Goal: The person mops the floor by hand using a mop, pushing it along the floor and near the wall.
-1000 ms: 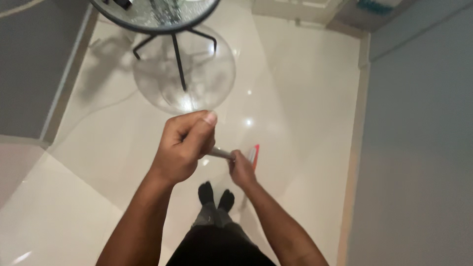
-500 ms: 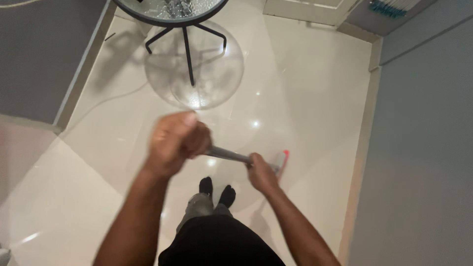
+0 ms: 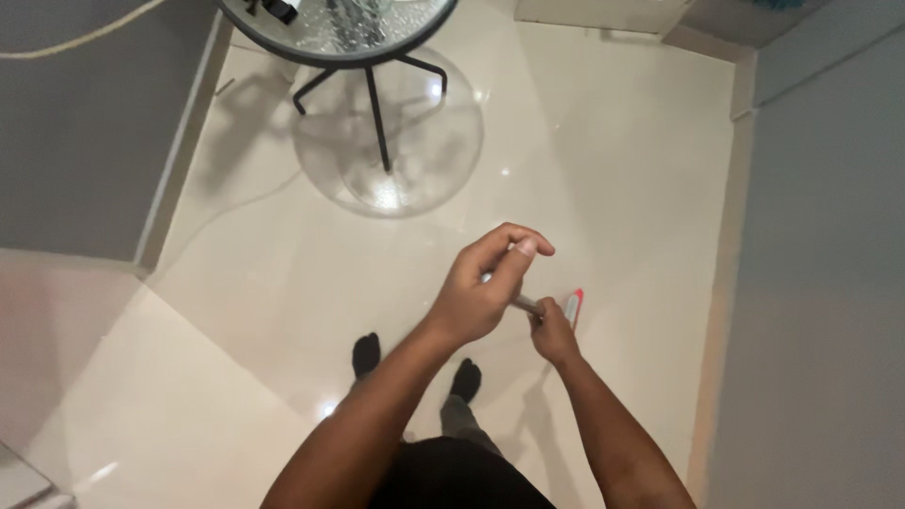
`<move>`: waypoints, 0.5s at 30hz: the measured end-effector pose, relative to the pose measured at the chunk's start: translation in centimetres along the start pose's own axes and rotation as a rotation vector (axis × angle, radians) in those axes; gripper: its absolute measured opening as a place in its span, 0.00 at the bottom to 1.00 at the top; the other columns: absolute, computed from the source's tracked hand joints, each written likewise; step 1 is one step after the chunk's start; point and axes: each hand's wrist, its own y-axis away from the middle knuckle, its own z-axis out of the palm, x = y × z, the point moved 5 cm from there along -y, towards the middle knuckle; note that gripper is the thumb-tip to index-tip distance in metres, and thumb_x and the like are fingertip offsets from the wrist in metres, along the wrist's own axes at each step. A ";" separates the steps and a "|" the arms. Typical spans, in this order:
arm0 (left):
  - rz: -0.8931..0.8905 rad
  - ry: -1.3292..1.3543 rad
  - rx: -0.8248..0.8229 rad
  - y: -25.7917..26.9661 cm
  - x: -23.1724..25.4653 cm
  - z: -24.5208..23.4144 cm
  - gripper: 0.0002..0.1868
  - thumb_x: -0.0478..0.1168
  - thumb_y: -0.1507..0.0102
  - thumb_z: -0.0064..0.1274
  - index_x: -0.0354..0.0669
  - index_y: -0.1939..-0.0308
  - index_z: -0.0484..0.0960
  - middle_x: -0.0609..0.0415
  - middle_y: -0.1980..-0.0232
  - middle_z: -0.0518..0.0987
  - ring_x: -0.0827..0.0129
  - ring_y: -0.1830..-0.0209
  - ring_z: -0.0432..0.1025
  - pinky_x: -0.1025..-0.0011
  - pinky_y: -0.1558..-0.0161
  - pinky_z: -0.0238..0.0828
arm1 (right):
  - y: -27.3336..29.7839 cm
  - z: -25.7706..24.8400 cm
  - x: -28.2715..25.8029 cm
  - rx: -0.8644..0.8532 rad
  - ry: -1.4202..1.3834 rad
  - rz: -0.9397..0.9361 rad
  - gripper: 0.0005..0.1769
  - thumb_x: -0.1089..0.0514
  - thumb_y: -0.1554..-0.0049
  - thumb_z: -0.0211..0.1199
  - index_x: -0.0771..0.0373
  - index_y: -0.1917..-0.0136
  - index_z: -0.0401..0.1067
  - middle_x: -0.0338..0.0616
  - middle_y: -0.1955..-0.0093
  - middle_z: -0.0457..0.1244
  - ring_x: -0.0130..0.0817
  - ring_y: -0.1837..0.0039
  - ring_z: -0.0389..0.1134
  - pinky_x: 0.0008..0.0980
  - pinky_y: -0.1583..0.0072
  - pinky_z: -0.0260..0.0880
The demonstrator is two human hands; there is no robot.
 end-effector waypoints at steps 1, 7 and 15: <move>0.070 -0.112 0.013 0.3 1.4 -1.2 0.14 0.44 0.26 0.43 0.40 0.50 0.81 0.67 0.74 0.64 0.85 0.76 0.57 0.80 0.73 0.59 | 0.1 0.9 -1.6 0.012 0.021 -0.038 0.10 0.58 0.38 0.60 0.67 0.51 0.64 0.59 0.54 0.65 0.54 0.50 0.69 0.48 0.48 0.67; 0.138 -0.174 0.035 1.6 9.1 -8.6 0.14 0.44 0.26 0.42 0.40 0.54 0.80 0.68 0.75 0.64 0.86 0.78 0.56 0.80 0.75 0.54 | -1.3 6.8 -14.2 0.028 -0.119 -0.184 0.10 0.58 0.37 0.59 0.65 0.47 0.63 0.61 0.51 0.65 0.58 0.47 0.67 0.51 0.46 0.65; 0.219 -0.022 0.045 3.7 14.4 -16.0 0.19 0.45 0.23 0.39 0.35 0.59 0.77 0.65 0.79 0.62 0.83 0.82 0.52 0.77 0.77 0.51 | 0.4 5.5 -29.0 -0.132 -0.033 -0.055 0.11 0.52 0.36 0.58 0.61 0.47 0.65 0.55 0.47 0.65 0.57 0.45 0.67 0.51 0.45 0.66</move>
